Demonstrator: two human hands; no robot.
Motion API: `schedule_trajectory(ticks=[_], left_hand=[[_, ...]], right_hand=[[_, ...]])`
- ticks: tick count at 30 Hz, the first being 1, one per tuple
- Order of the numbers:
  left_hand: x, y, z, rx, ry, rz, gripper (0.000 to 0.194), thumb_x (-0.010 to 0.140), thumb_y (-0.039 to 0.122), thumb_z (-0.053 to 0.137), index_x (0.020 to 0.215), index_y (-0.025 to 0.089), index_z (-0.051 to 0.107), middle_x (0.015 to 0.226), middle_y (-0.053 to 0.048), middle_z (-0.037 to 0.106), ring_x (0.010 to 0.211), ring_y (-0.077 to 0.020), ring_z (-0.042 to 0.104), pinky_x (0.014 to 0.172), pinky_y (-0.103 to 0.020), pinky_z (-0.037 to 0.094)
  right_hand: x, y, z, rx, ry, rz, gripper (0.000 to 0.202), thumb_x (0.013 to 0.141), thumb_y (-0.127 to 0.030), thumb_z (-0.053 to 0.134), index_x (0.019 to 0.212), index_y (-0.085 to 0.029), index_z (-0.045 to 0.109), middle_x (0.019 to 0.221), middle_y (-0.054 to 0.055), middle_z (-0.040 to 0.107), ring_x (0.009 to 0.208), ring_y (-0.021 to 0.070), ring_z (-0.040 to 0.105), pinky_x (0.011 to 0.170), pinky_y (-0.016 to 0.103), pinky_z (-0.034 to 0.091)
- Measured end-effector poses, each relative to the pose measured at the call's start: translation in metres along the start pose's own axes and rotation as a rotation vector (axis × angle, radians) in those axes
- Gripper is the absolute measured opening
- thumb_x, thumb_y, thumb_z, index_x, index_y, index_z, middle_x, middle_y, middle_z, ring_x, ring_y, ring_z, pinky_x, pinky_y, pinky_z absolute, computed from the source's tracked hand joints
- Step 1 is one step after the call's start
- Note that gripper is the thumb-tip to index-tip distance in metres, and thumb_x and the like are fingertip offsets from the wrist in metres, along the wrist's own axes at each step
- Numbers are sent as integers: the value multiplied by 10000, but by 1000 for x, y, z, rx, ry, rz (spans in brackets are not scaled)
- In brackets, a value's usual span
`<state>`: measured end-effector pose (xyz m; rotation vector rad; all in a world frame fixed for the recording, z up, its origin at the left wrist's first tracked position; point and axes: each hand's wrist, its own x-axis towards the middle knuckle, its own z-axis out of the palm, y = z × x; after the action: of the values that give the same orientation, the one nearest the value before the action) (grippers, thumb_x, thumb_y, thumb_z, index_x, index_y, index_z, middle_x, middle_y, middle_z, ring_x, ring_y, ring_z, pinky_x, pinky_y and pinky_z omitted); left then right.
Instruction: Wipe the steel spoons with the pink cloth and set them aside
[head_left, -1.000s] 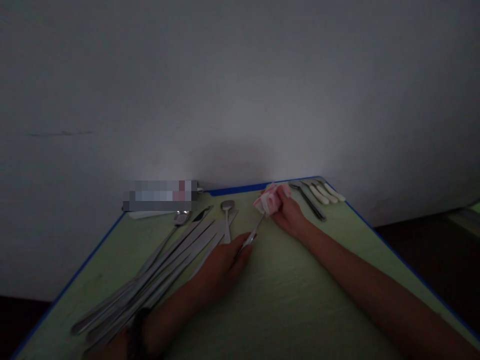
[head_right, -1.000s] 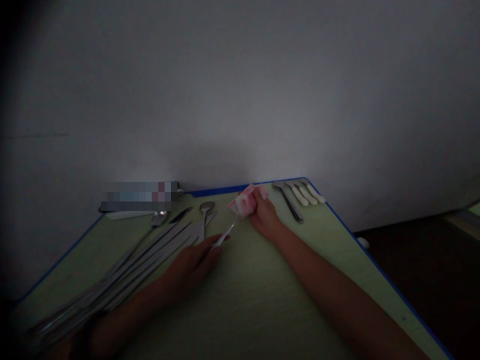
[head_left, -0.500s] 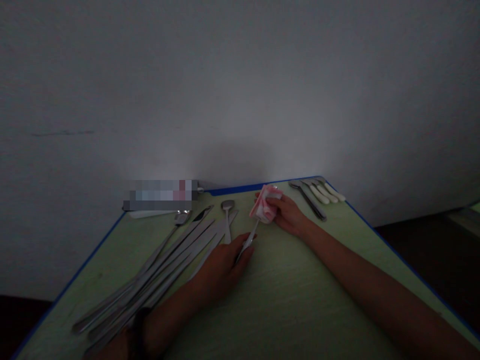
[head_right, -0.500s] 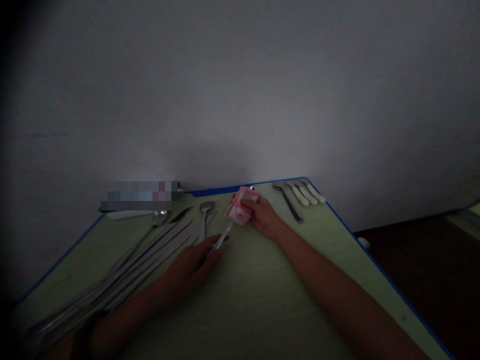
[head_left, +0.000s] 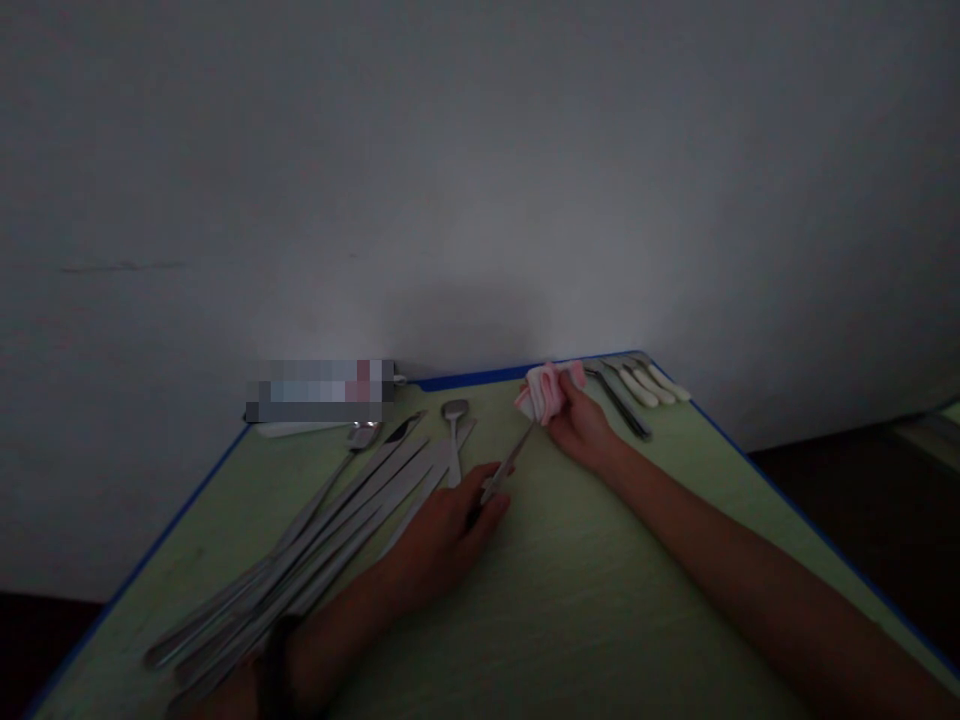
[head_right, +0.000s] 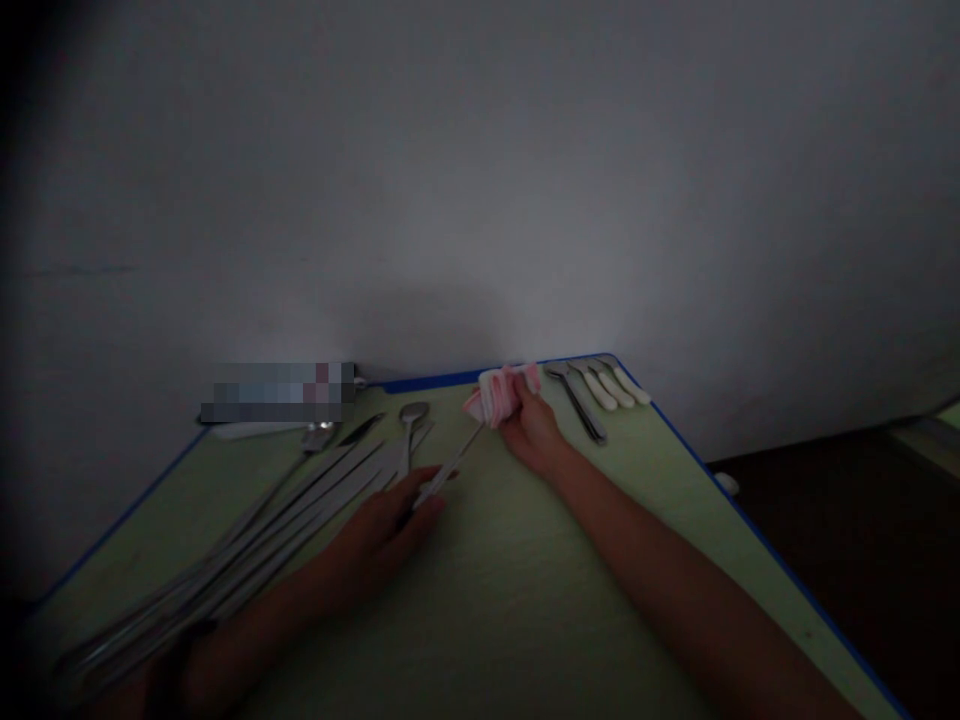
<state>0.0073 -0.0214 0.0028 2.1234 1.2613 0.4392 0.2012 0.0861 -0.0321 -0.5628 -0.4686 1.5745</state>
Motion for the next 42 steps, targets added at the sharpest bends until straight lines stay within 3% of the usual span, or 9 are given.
schedule_trajectory(ticks=[5,9,14,20,26,29,34,39,42], left_hand=[[-4,1,0,-106,-1,-9,394,948,422,293,1190,173,478,663,14,568,607,-157,552,596,-268,412],[-4,-3,4,-225,82,-37,397,958,404,260,1205,154,445,602,49,480,534,-131,470,526,-240,376],[1,-4,5,-276,116,-66,390,958,396,285,1222,155,440,583,60,480,516,-122,458,523,-238,370],[2,1,-3,-297,45,-47,357,954,358,296,1160,148,500,602,56,484,528,-115,444,544,-237,373],[-1,-3,-3,-352,-4,-7,391,959,367,305,1237,160,486,587,64,482,526,-109,437,536,-227,357],[0,-4,-2,-336,-6,-33,420,960,380,295,1269,160,475,579,65,463,521,-110,432,531,-228,352],[1,-5,-3,-305,15,-58,424,949,373,330,1279,155,483,616,55,451,575,-114,448,555,-224,359],[2,-6,-4,-269,10,-61,431,947,378,331,1281,153,484,614,56,447,556,-112,438,540,-222,347],[3,-5,-3,-254,19,-62,437,948,376,318,1295,156,467,613,57,448,544,-115,438,538,-227,353]], right_hand=[[-2,-3,-2,-142,-98,109,151,784,-218,524,874,-176,638,863,45,697,806,169,645,861,331,503],[-7,-6,-2,-216,-206,187,240,717,-176,481,878,-131,653,845,82,696,806,192,648,850,345,502],[-4,-4,0,-135,-112,170,140,744,-141,512,817,-170,628,773,21,685,705,139,630,762,283,527],[5,1,1,74,107,-61,138,878,-201,496,828,-195,624,822,-13,682,758,89,627,751,203,525],[0,-4,6,70,88,-115,238,862,-421,522,840,-210,630,774,-20,670,697,101,623,707,233,532],[-6,-4,9,-60,67,-126,309,790,-500,584,822,-198,637,735,-15,660,644,104,604,622,227,511],[-12,3,6,-380,58,-137,350,667,-487,706,761,-155,649,637,5,628,573,109,559,554,233,457],[-17,3,5,-485,53,-89,375,648,-527,692,701,-161,634,629,15,628,558,119,544,552,254,433],[-24,3,9,-732,-8,-74,402,646,-541,684,639,-144,622,574,6,597,520,110,502,525,249,390]])
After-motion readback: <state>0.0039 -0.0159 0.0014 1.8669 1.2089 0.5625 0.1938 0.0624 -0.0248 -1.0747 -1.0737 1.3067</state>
